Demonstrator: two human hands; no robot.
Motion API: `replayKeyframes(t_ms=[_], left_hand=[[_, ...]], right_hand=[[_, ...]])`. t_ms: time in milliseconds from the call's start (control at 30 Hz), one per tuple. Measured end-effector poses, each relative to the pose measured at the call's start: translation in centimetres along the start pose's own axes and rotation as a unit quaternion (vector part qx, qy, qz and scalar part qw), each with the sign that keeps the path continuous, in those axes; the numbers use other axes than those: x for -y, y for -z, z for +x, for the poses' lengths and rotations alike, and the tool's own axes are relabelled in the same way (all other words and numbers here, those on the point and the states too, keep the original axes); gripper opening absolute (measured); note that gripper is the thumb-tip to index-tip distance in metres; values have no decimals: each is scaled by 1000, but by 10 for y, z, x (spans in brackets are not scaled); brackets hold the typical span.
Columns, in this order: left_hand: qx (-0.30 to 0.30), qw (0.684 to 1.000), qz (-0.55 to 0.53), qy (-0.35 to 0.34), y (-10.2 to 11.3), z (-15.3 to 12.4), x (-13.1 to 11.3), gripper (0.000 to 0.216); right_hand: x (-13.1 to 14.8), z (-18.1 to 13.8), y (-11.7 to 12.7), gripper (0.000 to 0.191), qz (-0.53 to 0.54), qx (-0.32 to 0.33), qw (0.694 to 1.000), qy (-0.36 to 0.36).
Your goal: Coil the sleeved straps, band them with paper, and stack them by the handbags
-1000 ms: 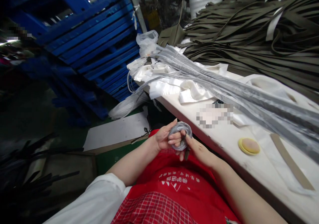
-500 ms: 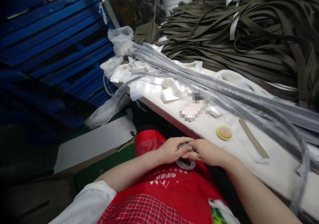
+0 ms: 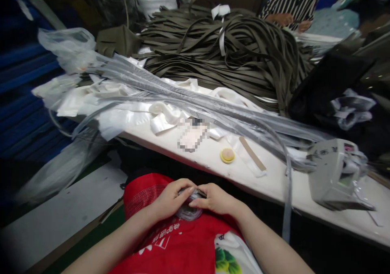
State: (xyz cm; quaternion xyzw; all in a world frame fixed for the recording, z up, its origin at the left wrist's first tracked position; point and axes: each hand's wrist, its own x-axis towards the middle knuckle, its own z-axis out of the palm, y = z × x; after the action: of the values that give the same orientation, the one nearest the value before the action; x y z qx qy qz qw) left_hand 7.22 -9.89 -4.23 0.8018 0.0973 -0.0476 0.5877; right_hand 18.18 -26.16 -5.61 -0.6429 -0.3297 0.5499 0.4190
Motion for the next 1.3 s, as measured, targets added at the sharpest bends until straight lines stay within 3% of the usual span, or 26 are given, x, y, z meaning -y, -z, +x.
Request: replayKeyframes(t_ms=[133,200,233,300,367,433,500,867,1000,1067,1100,1200,1233,1300], left_hand=[[24,999,38,0,-2,1,-5,30],[10,999,37,22,-6,-2,-3,34],[1,999,35,32,-7,-4,-1,35],[-14,999,32,41,-9,-5,0,36],[-22,998,31,41,-10,-5,0,36],[-25,998,32,40,-10,-4,-1,37],[-28,998,30,41,-10,-3,-2,37],[-47,998,14,32,-9,-5,-1,33],[-50,998,6,35,-7,-6,2,34],[-43,998,-3,45,-7,-7,2,35],[-39,998,-9,53,-6,-7,2,36],[-30,996,-29,83,-7,-8,3,42],[-29,995,-32,91,-8,-8,4,44],[-25,994,-35,99,-9,-8,8,47]], right_hand=[[21,-14,8,39,-77,-21,997,-3],[33,-28,24,36,-155,-95,983,9],[37,-35,35,32,-196,-162,967,19],[36,-48,64,28,-272,-335,902,27],[26,-56,95,28,-370,-470,801,-4],[10,-59,118,27,-476,-509,715,-58],[-4,-58,130,27,-539,-498,673,-92],[-15,-57,148,35,-554,-485,669,-106],[3,-69,137,37,-525,-556,637,-95],[22,-78,117,36,-465,-576,669,-68],[32,-82,104,35,-431,-552,712,-44],[57,-83,65,30,-364,-352,862,34],[61,-81,53,30,-355,-276,892,46],[63,-73,35,29,-362,-157,918,40]])
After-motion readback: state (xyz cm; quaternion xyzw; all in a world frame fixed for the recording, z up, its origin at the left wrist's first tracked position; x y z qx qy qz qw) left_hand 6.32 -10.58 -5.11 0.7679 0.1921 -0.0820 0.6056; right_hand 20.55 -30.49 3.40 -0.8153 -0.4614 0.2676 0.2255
